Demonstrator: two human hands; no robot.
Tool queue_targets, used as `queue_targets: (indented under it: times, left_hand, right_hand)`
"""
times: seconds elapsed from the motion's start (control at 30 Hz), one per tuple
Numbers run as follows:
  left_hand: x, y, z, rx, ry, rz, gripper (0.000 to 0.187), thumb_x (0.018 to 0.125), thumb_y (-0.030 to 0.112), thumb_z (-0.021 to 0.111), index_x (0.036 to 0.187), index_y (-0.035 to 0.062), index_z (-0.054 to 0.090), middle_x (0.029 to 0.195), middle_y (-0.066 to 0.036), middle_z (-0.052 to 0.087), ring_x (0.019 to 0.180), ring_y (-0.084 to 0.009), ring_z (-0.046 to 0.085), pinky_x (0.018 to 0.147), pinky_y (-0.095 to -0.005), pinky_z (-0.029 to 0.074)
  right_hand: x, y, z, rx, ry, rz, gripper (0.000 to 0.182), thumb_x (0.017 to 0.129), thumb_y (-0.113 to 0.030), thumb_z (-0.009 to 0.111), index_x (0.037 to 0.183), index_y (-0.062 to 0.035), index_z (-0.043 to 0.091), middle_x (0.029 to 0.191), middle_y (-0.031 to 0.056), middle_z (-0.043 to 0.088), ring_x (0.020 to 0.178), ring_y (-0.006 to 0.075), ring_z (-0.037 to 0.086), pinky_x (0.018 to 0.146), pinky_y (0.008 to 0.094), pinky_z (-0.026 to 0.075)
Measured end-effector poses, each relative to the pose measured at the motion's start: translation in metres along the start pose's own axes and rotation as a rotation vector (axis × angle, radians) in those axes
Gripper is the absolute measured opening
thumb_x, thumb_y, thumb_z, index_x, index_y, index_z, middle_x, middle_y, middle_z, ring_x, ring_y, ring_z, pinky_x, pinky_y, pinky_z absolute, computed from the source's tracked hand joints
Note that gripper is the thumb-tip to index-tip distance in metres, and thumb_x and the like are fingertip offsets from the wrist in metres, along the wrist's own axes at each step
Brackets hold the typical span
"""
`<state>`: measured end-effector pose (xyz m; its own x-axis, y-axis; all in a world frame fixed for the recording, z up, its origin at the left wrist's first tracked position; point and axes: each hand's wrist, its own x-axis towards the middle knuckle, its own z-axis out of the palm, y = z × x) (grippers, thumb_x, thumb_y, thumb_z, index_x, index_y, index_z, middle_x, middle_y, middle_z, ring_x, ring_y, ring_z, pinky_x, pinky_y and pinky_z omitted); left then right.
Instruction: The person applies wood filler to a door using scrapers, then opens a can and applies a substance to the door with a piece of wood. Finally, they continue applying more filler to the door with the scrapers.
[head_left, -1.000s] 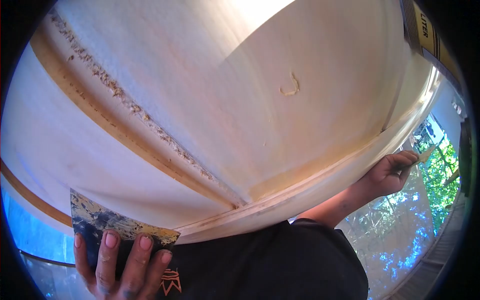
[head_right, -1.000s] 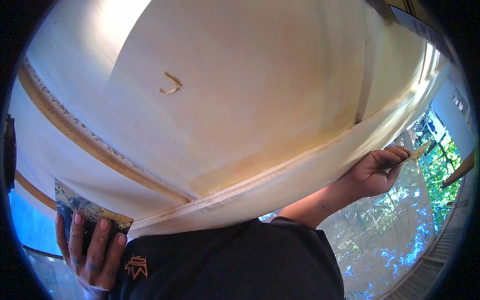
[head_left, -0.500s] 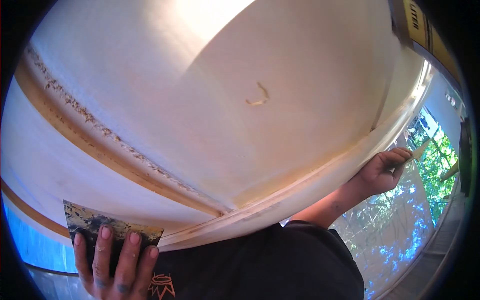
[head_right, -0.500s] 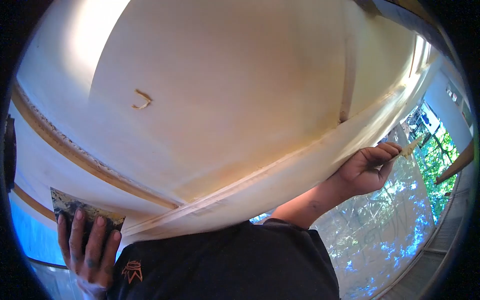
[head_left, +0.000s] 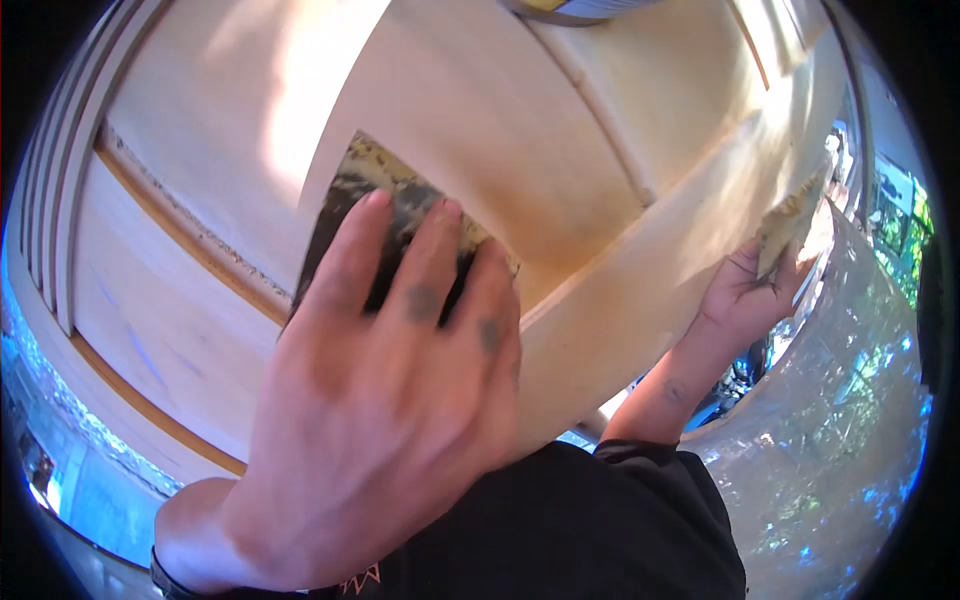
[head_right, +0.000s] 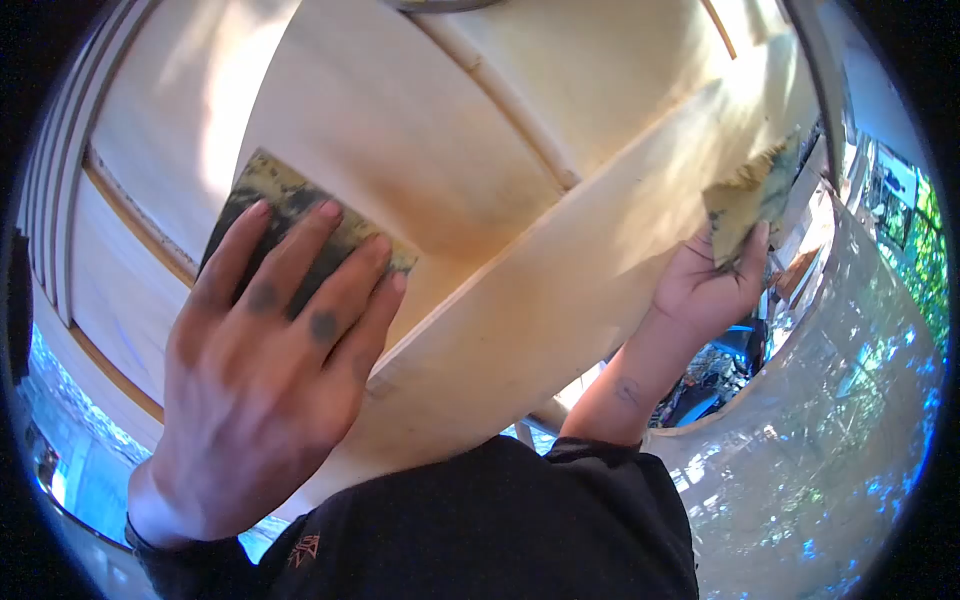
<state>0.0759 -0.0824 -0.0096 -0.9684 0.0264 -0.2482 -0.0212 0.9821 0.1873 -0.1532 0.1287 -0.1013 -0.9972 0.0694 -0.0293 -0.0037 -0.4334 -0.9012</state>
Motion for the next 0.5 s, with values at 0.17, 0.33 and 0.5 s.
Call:
queue_targets:
  times: [0.17,0.33,0.5]
  left_hand:
    - [0.012,0.0,-0.004,-0.161,-0.088,0.0,0.032,0.076,0.011,0.059,0.106,0.0058,0.069,0.114,-0.01,0.062,0.115,-0.0308,0.055,0.102,-0.0492,0.038]
    - [-0.032,0.003,-0.001,-0.257,-0.189,0.033,0.031,0.076,0.013,0.057,0.104,0.0036,0.068,0.11,-0.01,0.062,0.113,-0.0307,0.054,0.101,-0.0485,0.039]
    - [-0.035,0.001,-0.034,-0.201,-0.246,-0.049,0.03,0.08,0.011,0.055,0.107,0.0071,0.069,0.112,-0.008,0.065,0.112,-0.031,0.058,0.101,-0.048,0.04]
  right_hand:
    - [0.001,-0.001,-0.008,0.19,-0.226,0.086,0.035,0.096,-0.005,0.046,0.126,0.013,0.042,0.124,0.0237,0.055,0.108,0.0275,0.061,0.093,0.0349,0.052]
    - [0.005,-0.004,-0.017,0.362,-0.5,0.216,0.037,0.096,-0.005,0.045,0.128,0.0135,0.04,0.129,0.0237,0.052,0.116,0.0284,0.056,0.102,0.0373,0.046]
    - [-0.003,-0.001,0.005,0.085,-0.122,0.06,0.036,0.096,-0.004,0.045,0.127,0.0127,0.042,0.129,0.023,0.052,0.117,0.0294,0.055,0.106,0.0413,0.041]
